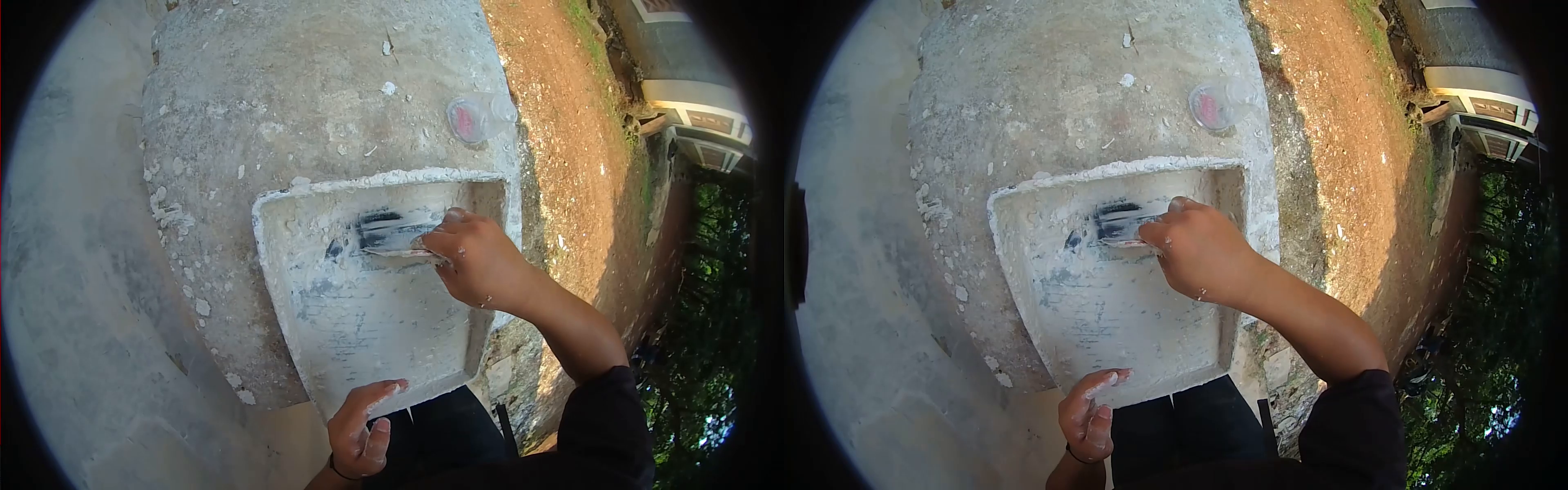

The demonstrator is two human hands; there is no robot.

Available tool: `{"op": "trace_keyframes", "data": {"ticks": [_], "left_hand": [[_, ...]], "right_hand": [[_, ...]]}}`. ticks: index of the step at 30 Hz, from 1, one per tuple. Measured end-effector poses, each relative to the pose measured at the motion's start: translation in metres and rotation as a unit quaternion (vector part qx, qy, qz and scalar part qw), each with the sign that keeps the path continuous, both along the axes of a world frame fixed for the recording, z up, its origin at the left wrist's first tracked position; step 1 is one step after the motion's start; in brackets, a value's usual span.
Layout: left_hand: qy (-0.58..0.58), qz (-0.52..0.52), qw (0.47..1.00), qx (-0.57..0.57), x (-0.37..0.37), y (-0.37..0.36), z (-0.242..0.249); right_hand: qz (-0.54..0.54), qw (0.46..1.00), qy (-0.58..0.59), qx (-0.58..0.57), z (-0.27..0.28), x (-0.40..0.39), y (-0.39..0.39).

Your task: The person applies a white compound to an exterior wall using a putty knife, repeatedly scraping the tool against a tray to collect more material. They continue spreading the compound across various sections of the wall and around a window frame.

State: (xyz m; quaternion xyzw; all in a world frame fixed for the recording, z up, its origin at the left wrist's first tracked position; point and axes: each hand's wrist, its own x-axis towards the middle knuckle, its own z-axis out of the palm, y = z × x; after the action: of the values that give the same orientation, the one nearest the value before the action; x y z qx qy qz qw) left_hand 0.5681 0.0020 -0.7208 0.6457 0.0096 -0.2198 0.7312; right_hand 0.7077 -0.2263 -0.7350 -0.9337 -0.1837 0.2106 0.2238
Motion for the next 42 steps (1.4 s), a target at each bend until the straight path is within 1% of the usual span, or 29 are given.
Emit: {"op": "trace_keyframes", "data": {"ticks": [4, 7, 9, 14, 17, 19, 21, 23, 25, 32, 34, 37, 42], "left_hand": [[0.001, 0.010, 1.000, -0.008, 0.001, 0.004, 0.002], [0.002, 0.009, 1.000, -0.005, 0.002, 0.007, 0.003], [-0.004, 0.004, 1.000, -0.012, 0.002, 0.007, 0.003], [-0.007, 0.004, 1.000, -0.022, 0.003, 0.007, 0.003], [-0.011, 0.007, 1.000, -0.024, 0.003, 0.005, 0.003], [-0.011, 0.009, 1.000, -0.024, 0.003, 0.005, 0.003], [-0.034, -0.018, 0.999, 0.005, 0.005, 0.006, 0.004], [-0.031, -0.014, 0.999, 0.004, 0.004, 0.006, 0.004], [-0.026, -0.009, 1.000, 0.001, 0.003, 0.006, 0.003], [-0.014, -0.004, 1.000, -0.006, 0.002, 0.005, 0.005], [-0.014, -0.005, 1.000, -0.008, 0.001, 0.005, 0.004], [-0.009, 0.001, 1.000, -0.007, 0.001, 0.006, 0.003], [-0.018, 0.005, 1.000, -0.009, 0.000, 0.005, 0.003]], "right_hand": [[-0.005, 1.000, 0.017, 0.002, 0.009, -0.005, -0.005], [-0.032, 0.999, 0.022, 0.002, 0.011, -0.007, -0.015], [-0.076, 0.997, 0.003, 0.018, 0.012, -0.004, -0.019], [-0.101, 0.994, -0.027, 0.015, 0.013, 0.010, -0.019], [-0.088, 0.995, -0.038, -0.004, 0.008, 0.019, -0.016], [-0.062, 0.996, -0.061, -0.021, 0.006, 0.023, -0.013], [-0.053, 0.996, -0.076, -0.018, -0.001, 0.027, -0.011], [-0.044, 0.995, -0.091, -0.014, -0.007, 0.027, -0.011], [0.009, 0.992, -0.116, -0.038, -0.012, 0.025, -0.011], [0.014, 0.993, -0.118, -0.009, -0.020, 0.010, -0.012], [0.004, 0.998, -0.064, 0.001, -0.018, 0.005, -0.014], [-0.008, 0.999, -0.036, 0.000, -0.019, -0.002, -0.015], [-0.006, 0.999, -0.052, -0.015, -0.015, 0.000, -0.012]]}}
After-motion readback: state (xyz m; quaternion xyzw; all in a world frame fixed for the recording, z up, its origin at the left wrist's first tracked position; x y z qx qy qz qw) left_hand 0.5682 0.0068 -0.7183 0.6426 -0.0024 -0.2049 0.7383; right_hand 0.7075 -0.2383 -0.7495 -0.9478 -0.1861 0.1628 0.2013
